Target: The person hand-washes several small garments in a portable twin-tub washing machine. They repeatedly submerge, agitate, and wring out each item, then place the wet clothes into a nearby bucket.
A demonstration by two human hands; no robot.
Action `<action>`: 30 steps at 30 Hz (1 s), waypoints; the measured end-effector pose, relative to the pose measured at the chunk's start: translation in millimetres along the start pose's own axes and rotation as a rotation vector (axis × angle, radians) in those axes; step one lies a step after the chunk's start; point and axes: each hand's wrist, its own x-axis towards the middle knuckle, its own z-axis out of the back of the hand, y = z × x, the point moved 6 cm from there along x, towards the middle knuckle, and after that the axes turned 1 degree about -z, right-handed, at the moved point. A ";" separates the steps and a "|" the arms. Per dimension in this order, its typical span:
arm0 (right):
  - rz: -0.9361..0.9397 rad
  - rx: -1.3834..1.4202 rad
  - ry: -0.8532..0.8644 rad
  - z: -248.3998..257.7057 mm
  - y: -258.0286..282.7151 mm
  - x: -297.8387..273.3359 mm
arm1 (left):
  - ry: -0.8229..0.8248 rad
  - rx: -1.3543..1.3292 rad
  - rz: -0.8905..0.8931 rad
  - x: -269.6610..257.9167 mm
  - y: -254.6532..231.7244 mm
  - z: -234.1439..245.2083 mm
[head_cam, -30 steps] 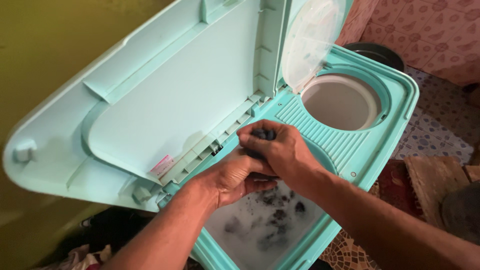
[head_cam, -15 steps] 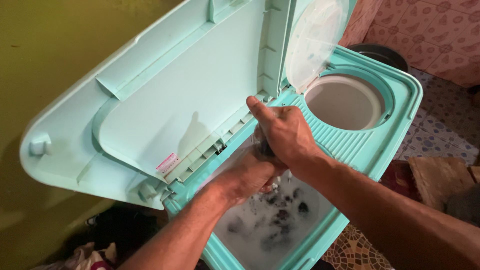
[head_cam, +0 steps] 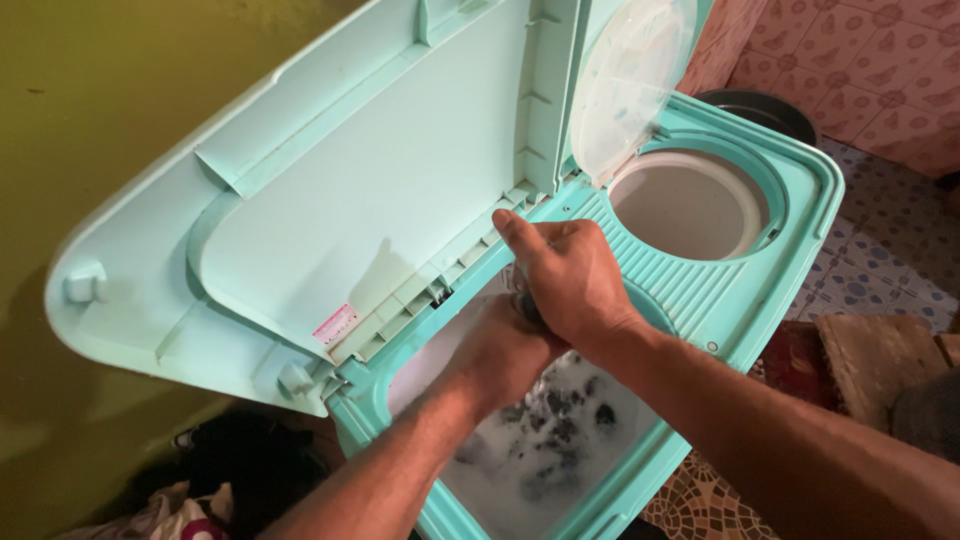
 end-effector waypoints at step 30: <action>-0.018 0.055 0.036 4.0 14.2 -21.5 | -0.241 0.315 -0.116 -7.8 -24.1 20.9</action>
